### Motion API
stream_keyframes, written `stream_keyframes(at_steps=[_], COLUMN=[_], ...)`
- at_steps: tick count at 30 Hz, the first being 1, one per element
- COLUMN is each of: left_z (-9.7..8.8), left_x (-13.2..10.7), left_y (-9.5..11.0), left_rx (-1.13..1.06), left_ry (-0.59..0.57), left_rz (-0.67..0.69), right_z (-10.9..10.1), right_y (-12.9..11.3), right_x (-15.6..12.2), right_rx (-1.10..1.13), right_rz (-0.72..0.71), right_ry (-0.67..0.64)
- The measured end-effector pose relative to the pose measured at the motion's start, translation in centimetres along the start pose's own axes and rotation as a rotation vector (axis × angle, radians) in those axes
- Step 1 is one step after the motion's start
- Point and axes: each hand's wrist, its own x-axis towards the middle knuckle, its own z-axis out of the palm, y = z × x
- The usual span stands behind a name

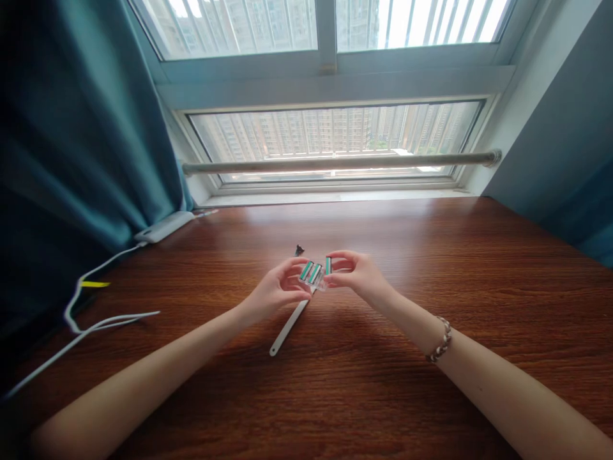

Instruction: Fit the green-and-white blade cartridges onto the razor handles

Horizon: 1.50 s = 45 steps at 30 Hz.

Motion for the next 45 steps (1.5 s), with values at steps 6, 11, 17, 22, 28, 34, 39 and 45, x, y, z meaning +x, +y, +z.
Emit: stream_keyframes(at_steps=[6,11,17,22,28,34,39,45], left_z=[-0.7,-0.1,0.8,0.8,0.9,0.9,0.9,0.9], left_x=[-0.5,-0.7,-1.5,-1.7,-1.7,-1.8,-1.8,-1.8], left_y=[-0.5,-0.4,0.1,0.2,0.0,-0.1,0.0,0.2], left_rx=[-0.098,-0.24,-0.395,-0.411,-0.39,-0.394,-0.391,-0.379], left_ry=[-0.082,-0.023,0.031,0.024,0.042,0.034,0.026,0.029], left_rz=[-0.049,-0.025,-0.013,0.0,0.025,0.028,0.012,0.0], right_z=[0.3,1.0,1.8,1.8,1.7,1.6,1.3,1.4], right_y=[-0.3,-0.5,-0.6,-0.5,-0.8,-0.7,-0.6,-0.7], right_x=[-0.4,-0.8,-1.6,-1.7,-1.7,-1.5,-1.2,-1.2], right_rx=[-0.105,-0.157,-0.298,-0.316,-0.361,-0.349,-0.304,-0.184], right_rz=[0.033,-0.012,-0.026,-0.003,-0.006,-0.043,0.002,0.054], right_ry=[-0.093,-0.022,0.002,-0.008,-0.014,-0.039,-0.078,-0.114])
